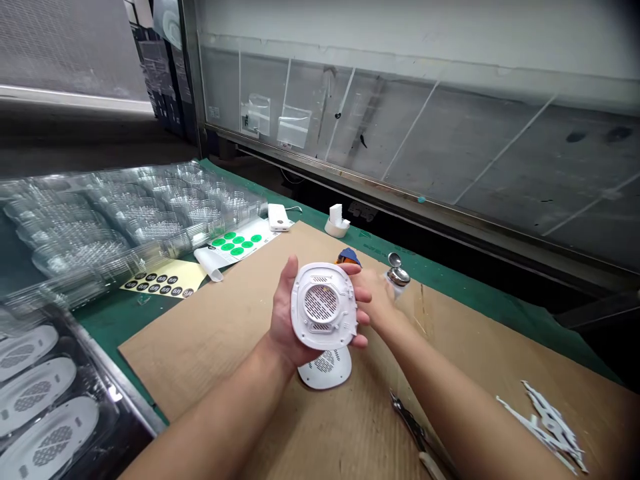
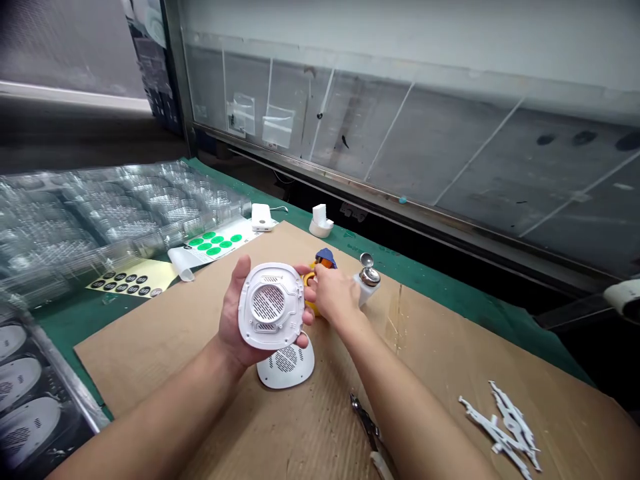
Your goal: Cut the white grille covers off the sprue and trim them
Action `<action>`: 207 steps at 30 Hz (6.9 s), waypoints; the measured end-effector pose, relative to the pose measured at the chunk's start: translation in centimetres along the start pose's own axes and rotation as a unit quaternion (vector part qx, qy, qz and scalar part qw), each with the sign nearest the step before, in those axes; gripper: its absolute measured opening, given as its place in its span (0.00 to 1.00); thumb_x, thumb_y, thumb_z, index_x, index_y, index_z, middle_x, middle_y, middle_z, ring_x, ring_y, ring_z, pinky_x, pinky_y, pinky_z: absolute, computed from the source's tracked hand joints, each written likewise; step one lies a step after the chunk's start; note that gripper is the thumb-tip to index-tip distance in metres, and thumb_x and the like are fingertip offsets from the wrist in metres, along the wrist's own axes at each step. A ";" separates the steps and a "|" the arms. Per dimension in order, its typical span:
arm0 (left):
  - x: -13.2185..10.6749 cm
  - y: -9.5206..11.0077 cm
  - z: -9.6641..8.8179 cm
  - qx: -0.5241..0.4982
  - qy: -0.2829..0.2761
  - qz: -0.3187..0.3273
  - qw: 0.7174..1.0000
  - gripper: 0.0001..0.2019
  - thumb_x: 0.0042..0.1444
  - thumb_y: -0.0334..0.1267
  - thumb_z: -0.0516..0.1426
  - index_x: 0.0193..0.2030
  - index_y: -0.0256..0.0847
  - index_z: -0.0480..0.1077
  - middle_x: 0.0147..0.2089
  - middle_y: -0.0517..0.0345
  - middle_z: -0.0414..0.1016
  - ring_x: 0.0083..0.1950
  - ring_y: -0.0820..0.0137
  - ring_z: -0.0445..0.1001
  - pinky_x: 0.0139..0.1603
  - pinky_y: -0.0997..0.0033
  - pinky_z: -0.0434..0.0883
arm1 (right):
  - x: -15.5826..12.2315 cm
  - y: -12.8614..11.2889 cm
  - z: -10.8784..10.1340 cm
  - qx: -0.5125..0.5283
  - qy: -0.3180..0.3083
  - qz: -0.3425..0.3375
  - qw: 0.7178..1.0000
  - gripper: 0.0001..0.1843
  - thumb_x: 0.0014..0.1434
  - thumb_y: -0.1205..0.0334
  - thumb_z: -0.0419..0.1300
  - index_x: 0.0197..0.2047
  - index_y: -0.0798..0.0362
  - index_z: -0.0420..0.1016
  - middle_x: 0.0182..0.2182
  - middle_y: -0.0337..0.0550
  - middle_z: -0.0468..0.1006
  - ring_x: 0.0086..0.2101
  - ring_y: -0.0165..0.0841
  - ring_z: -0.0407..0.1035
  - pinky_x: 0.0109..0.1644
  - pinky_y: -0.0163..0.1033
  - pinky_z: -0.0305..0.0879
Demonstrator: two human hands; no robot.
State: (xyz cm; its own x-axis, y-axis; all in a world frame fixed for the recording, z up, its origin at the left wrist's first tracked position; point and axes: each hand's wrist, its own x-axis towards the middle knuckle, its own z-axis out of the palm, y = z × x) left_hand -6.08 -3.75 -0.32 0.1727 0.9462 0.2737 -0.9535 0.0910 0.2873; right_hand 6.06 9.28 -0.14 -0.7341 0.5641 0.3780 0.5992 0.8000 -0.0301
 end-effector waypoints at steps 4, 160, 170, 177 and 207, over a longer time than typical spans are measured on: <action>0.1 -0.1 -0.1 -0.010 -0.006 0.001 1.000 0.46 0.59 0.68 0.30 0.57 0.32 0.70 0.44 0.35 0.77 0.40 0.53 0.79 0.37 0.52 0.77 | 0.1 0.1 -0.1 -0.024 -0.034 0.031 0.999 0.23 0.70 0.54 0.45 0.32 0.54 0.75 0.18 0.38 0.70 0.19 0.26 0.67 0.23 0.29 0.53; 0.0 -7.6 0.6 0.025 0.331 0.045 0.942 0.27 0.63 0.57 0.45 0.48 0.33 0.70 0.36 0.48 0.73 0.31 0.63 0.72 0.28 0.62 0.75 | -4.6 9.8 5.0 0.276 0.076 0.339 0.896 0.19 0.65 0.56 0.61 0.55 0.55 0.69 0.48 0.46 0.74 0.43 0.36 0.72 0.47 0.48 0.73; 0.3 -7.5 0.7 0.019 0.341 0.023 0.939 0.26 0.63 0.56 0.46 0.47 0.34 0.71 0.35 0.48 0.74 0.31 0.63 0.73 0.27 0.62 0.75 | -4.4 10.4 4.1 0.265 0.010 0.323 0.908 0.15 0.65 0.55 0.61 0.50 0.56 0.72 0.43 0.44 0.76 0.39 0.34 0.73 0.44 0.45 0.73; 0.2 -7.3 0.4 0.003 0.335 0.034 0.942 0.26 0.63 0.56 0.46 0.45 0.34 0.72 0.35 0.48 0.74 0.30 0.64 0.73 0.28 0.62 0.74 | -5.6 11.6 0.0 0.190 0.032 0.269 0.944 0.17 0.66 0.56 0.59 0.54 0.54 0.70 0.52 0.48 0.72 0.47 0.39 0.71 0.50 0.50 0.72; -0.2 -8.8 1.1 0.024 0.322 0.114 0.939 0.24 0.58 0.58 0.50 0.44 0.38 0.70 0.36 0.50 0.72 0.34 0.64 0.73 0.34 0.69 0.71 | -13.9 -4.8 -6.9 0.363 0.081 -0.025 0.928 0.23 0.59 0.74 0.59 0.57 0.52 0.72 0.41 0.47 0.72 0.38 0.32 0.72 0.36 0.34 0.76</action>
State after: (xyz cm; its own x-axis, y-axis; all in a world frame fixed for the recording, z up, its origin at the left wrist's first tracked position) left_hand 2.59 -5.13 -1.88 -0.2343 0.9324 -0.2751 -0.9330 -0.1362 0.3331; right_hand 15.65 -3.79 1.17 -0.6622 0.5320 0.5276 0.1492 0.7837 -0.6030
